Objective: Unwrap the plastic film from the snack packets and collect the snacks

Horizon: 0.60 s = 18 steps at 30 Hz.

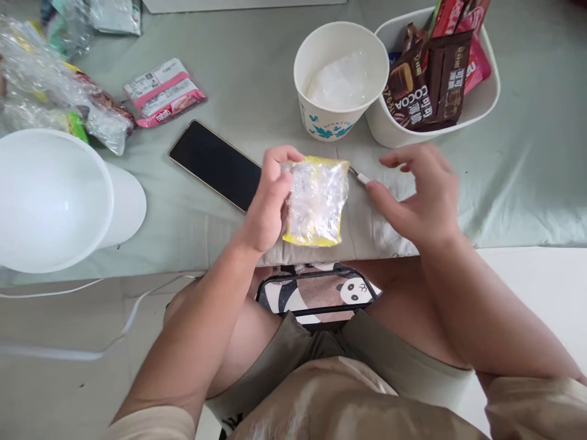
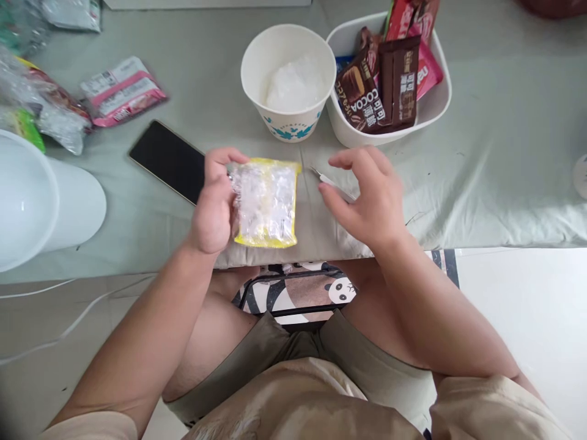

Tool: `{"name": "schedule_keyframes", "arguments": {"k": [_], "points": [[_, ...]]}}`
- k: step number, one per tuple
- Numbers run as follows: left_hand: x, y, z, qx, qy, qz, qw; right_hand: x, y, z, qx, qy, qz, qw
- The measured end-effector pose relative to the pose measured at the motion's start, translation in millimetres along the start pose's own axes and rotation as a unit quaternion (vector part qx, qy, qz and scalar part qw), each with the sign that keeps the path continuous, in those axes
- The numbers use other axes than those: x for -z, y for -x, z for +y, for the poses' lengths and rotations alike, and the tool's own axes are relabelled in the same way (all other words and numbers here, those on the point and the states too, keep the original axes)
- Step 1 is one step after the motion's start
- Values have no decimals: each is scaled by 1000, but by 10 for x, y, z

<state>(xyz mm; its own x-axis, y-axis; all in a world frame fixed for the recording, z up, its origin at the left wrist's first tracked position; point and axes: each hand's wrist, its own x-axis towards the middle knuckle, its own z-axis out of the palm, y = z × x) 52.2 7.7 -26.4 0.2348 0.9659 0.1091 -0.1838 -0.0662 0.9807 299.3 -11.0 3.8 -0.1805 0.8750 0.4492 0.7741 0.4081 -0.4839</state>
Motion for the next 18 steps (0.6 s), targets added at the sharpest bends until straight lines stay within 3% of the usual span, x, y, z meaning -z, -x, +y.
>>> {"name": "schedule_keyframes", "arguments": {"k": [2,4,7,9,13,18], "points": [[-25,30,24,73,23,-67,995,-5,-15,-92,94,-72,9,993],[-28,39,42,109,28,-121,986,-22,-32,-155,141,-98,-15,985],[-8,28,55,122,28,-150,981,-58,-46,-141,121,-104,-26,987],[13,13,59,112,17,-139,984,-73,-46,-85,107,-119,-30,987],[56,-15,73,100,16,-118,988,-76,-34,-23,144,-116,-48,982],[40,-45,105,155,71,-160,972,-47,-31,-96,93,-123,30,988]]}}
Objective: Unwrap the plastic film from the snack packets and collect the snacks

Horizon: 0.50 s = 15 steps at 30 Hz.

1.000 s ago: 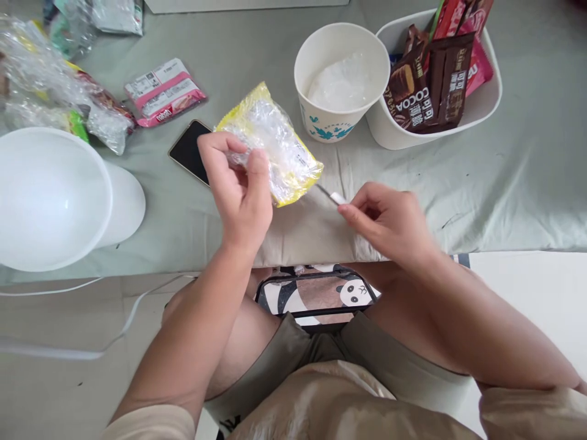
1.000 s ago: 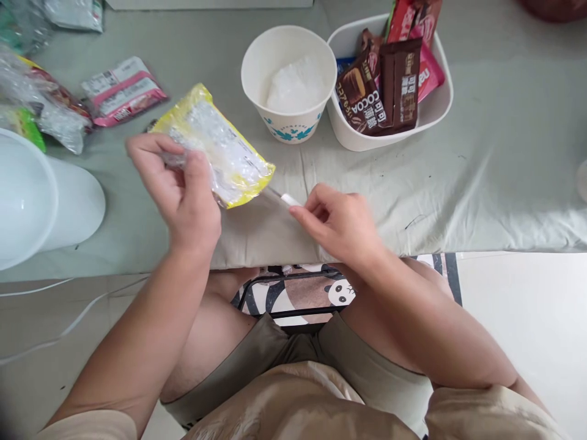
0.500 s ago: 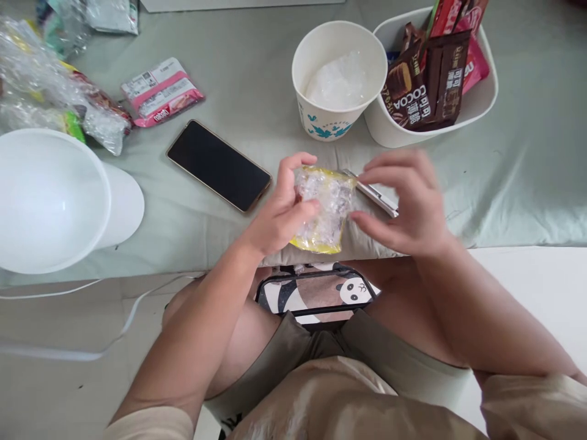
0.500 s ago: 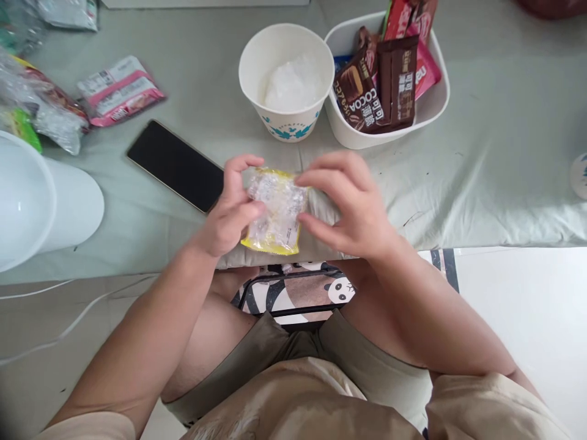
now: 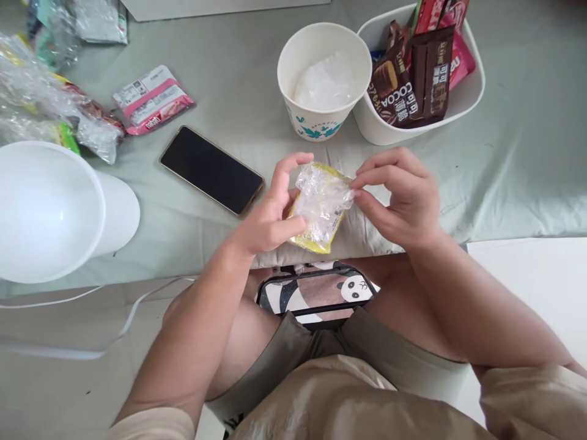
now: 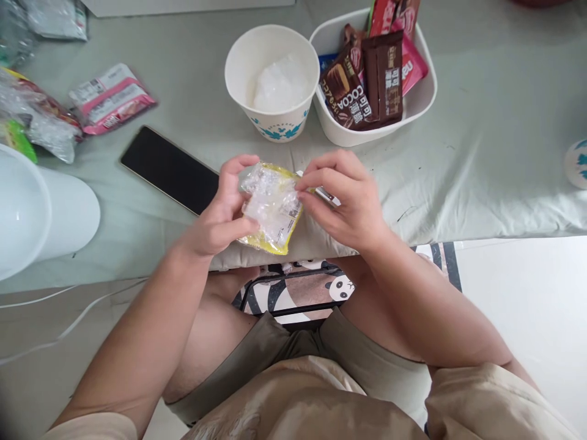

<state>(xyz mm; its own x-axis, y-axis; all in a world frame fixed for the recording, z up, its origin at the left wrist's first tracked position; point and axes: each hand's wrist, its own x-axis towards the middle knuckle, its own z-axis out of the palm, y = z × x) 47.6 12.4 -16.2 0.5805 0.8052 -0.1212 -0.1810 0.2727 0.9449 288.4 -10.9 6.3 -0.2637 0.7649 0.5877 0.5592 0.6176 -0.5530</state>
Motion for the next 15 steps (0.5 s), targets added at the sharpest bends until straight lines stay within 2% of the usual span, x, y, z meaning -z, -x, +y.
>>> {"name": "schedule_keyframes", "arguments": {"k": [5,9,11,13,15], "points": [[-70,-32,18,-37,-56,10,998,-50,43,25,-138,-67,93,984],[-95,-26,60,-24,-65,5,998,-149,87,149,-245,-195,131,941],[-95,-24,75,-23,-65,-3,998,-167,83,180,-283,-227,149,920],[-99,-31,73,-29,-65,3,997,-150,65,157,-280,-215,172,919],[-114,-44,59,-26,-58,21,998,-114,45,76,-221,-174,171,944]]}}
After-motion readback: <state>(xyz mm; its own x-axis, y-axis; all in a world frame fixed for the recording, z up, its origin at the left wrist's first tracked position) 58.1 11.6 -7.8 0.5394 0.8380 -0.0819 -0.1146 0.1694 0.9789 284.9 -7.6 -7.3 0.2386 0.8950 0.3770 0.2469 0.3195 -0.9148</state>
